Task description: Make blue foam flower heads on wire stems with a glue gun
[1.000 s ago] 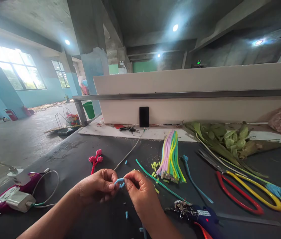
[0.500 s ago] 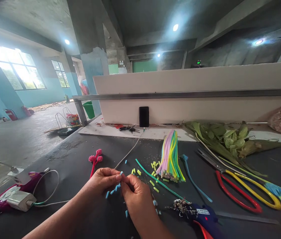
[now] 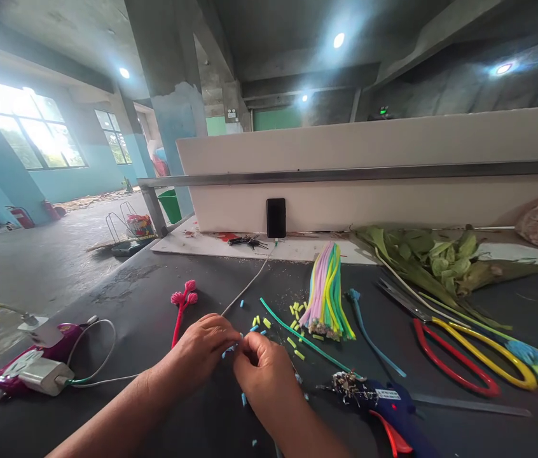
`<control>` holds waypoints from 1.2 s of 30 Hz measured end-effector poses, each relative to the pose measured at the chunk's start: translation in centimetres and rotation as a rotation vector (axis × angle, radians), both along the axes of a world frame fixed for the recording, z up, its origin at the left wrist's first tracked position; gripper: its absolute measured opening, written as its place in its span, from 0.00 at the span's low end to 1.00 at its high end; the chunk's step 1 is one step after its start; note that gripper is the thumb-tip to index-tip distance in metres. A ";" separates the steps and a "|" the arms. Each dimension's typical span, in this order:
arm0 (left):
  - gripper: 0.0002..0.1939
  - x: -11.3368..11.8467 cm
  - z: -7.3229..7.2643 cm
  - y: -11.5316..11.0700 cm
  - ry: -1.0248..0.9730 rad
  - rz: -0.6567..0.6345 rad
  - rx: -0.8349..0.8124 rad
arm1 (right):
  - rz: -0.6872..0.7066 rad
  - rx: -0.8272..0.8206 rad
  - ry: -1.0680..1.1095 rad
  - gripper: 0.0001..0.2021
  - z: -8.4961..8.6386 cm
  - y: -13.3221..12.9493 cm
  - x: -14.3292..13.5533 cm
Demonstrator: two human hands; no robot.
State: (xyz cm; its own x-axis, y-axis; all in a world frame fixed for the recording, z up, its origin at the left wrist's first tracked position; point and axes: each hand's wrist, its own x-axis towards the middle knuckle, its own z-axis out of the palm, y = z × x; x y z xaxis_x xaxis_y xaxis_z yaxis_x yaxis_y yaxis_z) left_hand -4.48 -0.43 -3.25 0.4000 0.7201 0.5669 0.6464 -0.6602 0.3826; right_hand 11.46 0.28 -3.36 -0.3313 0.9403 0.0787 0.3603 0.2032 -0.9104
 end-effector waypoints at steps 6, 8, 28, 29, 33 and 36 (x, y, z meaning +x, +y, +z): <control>0.08 -1.2 1.1 -0.1 0.122 -0.149 -0.147 | 0.088 -0.054 -0.036 0.07 0.2 0.2 0.6; 0.07 -1.4 1.5 -0.4 0.118 -0.164 -0.198 | 0.127 -0.079 -0.019 0.07 0.1 0.3 0.7; 0.09 -2.0 1.5 -0.7 -0.641 -0.421 -0.976 | 0.299 -0.261 0.283 0.14 1.7 0.0 1.7; 0.08 -1.8 1.3 -0.7 -0.721 -0.414 -0.983 | 0.276 -0.263 0.310 0.15 1.7 -0.1 1.6; 0.08 -0.8 0.5 -0.7 -1.030 -0.371 -1.033 | 0.170 -0.251 0.411 0.17 1.6 -0.6 1.2; 0.08 0.0 0.2 -0.9 -1.229 -0.306 -1.056 | 0.123 -0.238 0.474 0.16 1.4 -0.9 0.7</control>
State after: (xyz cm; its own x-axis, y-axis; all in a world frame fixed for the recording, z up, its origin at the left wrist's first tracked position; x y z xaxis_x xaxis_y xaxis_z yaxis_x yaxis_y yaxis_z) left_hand -4.46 -1.29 -3.00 0.3010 0.9533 -0.0268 -0.4615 0.1702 0.8707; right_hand 12.18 -0.63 -1.95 -0.4200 0.9068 0.0362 -0.1144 -0.0133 -0.9934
